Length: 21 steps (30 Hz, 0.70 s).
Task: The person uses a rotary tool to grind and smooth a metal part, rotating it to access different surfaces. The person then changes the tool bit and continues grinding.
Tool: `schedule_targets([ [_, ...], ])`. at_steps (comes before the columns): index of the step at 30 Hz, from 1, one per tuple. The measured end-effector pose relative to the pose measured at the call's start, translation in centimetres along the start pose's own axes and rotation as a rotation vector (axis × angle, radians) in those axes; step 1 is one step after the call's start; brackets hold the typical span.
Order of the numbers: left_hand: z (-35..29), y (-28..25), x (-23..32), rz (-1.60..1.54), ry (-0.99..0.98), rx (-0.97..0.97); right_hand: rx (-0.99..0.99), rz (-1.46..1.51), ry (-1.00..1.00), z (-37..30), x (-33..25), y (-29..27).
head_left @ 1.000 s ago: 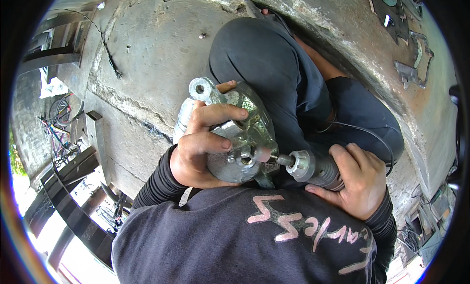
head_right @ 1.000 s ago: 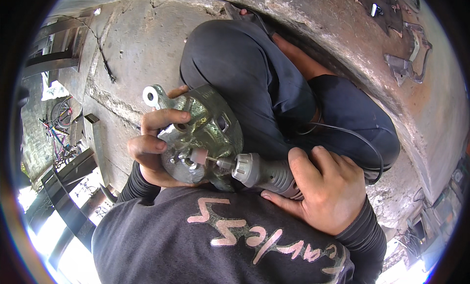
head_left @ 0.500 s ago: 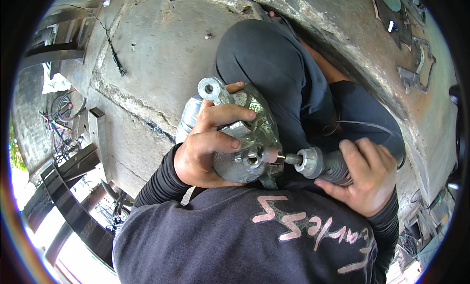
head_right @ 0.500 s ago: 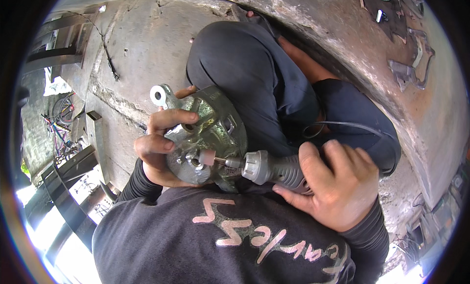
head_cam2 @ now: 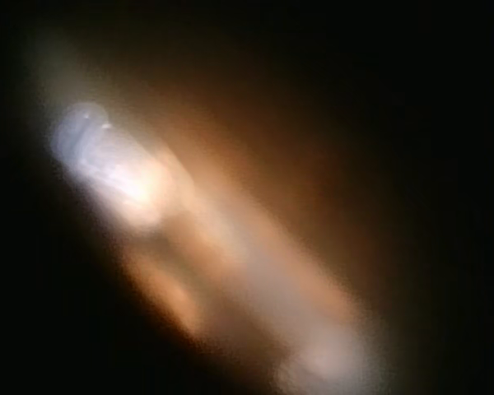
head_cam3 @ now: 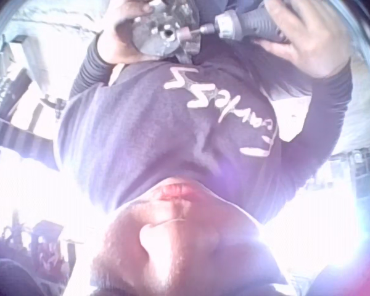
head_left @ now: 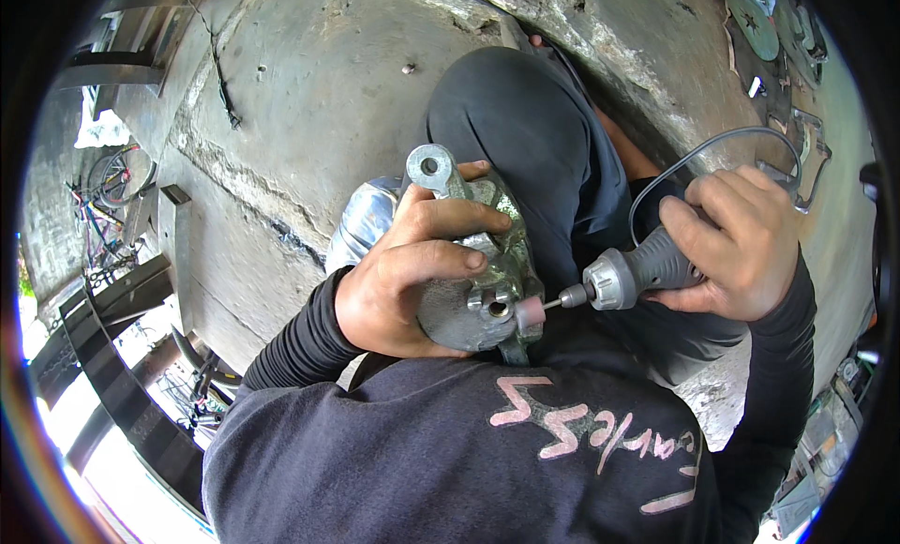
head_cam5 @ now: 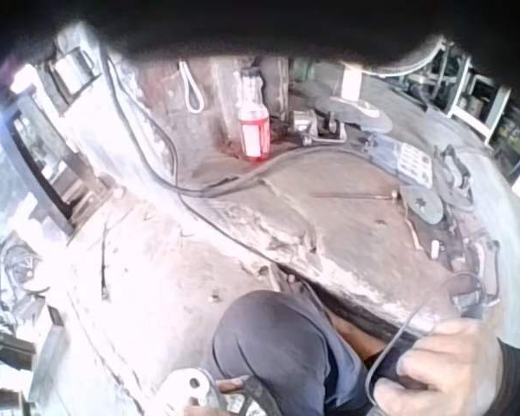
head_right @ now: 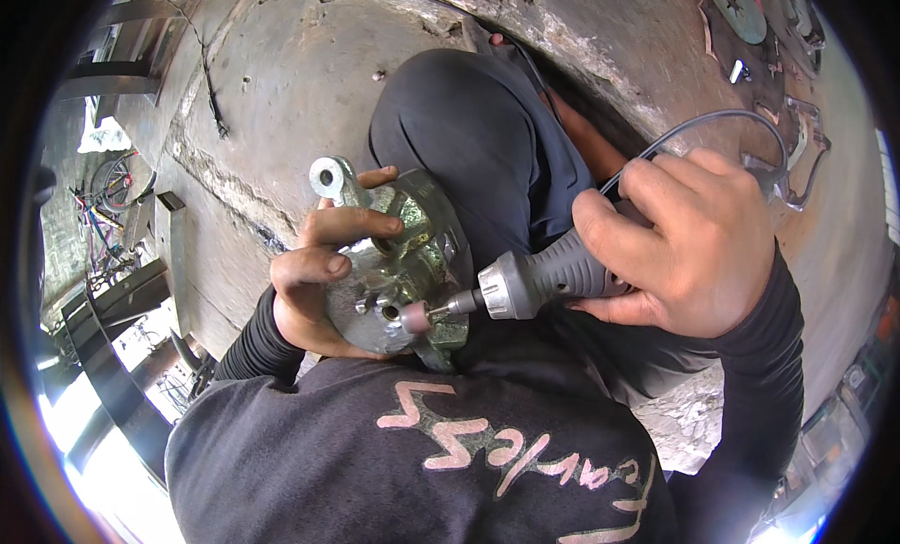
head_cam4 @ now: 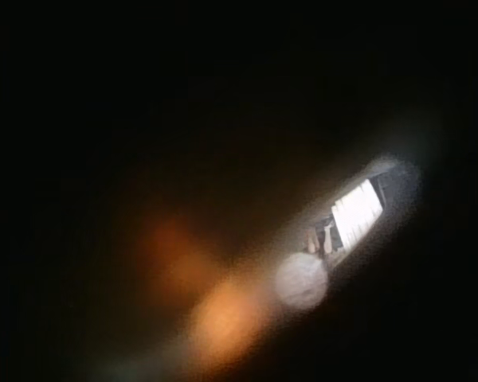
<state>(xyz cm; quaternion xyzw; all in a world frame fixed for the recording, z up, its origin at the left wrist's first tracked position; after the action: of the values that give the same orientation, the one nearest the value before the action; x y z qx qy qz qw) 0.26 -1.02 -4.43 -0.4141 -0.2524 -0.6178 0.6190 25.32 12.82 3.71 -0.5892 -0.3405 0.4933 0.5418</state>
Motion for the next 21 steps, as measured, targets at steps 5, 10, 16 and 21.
schedule_targets([
  [5,0.2,0.3,0.1,0.018,0.018,0.035,-0.042,0.005,-0.068,1.4,1.0,-0.2],
  [10,0.0,0.3,0.3,0.015,-0.012,0.037,-0.081,0.035,-0.116,2.4,1.4,0.2],
  [16,-0.2,0.1,0.3,0.015,-0.027,0.037,-0.102,0.051,-0.153,3.0,1.6,0.2],
  [21,-0.3,0.0,0.2,-0.003,-0.029,0.025,-0.116,0.033,-0.137,3.2,1.7,0.2],
])
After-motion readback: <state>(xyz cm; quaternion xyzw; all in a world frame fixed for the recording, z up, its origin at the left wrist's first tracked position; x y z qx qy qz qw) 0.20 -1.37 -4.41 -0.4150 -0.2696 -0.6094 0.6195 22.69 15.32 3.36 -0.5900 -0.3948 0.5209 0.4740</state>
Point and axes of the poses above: each hand's wrist, its own z-axis towards the middle knuckle, its own y-axis out of the palm, x = y × z, the point moved 2 cm from there along z, towards the middle knuckle, and after that the axes turned 3 degrees about y, right-handed, at the moved point
